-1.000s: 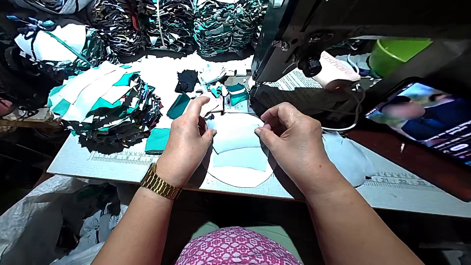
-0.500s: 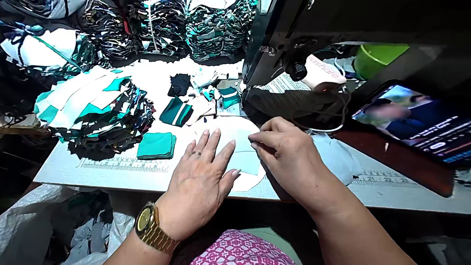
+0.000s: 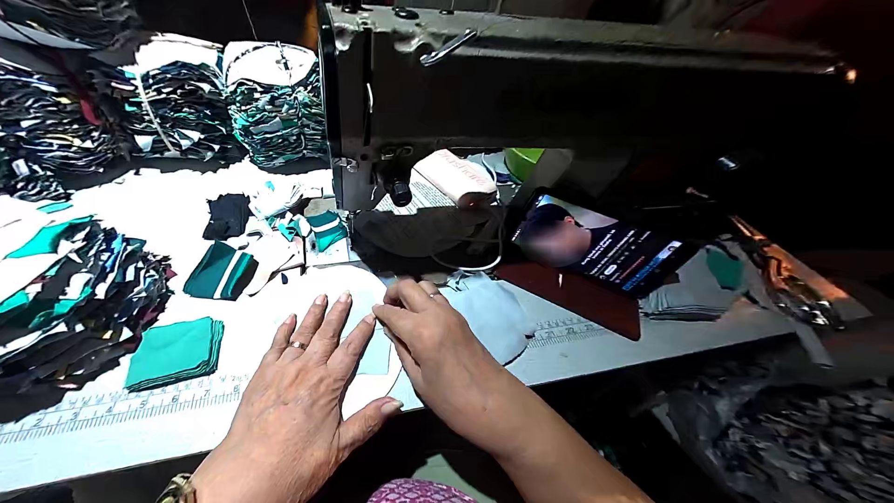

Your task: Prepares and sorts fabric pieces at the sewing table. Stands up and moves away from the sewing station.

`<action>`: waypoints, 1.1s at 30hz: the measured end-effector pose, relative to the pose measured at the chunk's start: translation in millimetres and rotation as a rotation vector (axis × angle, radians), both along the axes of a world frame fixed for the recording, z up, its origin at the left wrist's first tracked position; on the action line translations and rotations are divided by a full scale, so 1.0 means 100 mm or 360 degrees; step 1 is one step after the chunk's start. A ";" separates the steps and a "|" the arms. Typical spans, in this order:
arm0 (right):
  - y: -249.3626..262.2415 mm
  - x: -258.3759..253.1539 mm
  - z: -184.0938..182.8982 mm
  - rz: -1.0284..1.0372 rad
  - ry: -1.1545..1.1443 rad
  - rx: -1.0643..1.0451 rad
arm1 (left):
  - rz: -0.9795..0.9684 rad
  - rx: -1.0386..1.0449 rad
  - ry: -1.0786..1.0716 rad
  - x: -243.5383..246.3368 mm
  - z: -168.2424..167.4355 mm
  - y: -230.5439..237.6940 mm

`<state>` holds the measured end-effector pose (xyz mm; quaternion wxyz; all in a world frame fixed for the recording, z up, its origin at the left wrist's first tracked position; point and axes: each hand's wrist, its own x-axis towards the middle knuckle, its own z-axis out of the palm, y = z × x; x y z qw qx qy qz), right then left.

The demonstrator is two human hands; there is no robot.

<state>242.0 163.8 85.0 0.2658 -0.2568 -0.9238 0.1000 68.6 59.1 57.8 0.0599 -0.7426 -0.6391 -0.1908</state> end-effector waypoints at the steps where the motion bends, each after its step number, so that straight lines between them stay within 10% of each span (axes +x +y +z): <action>1: 0.00 0.04 0.00 0.0041 0.0030 -0.0016 | 0.0011 -0.0002 -0.0031 0.02 0.00 -0.01; 33: 0.11 0.75 0.02 0.0080 0.0480 -0.0219 | 0.0750 0.0100 0.0226 -0.58 0.37 -0.66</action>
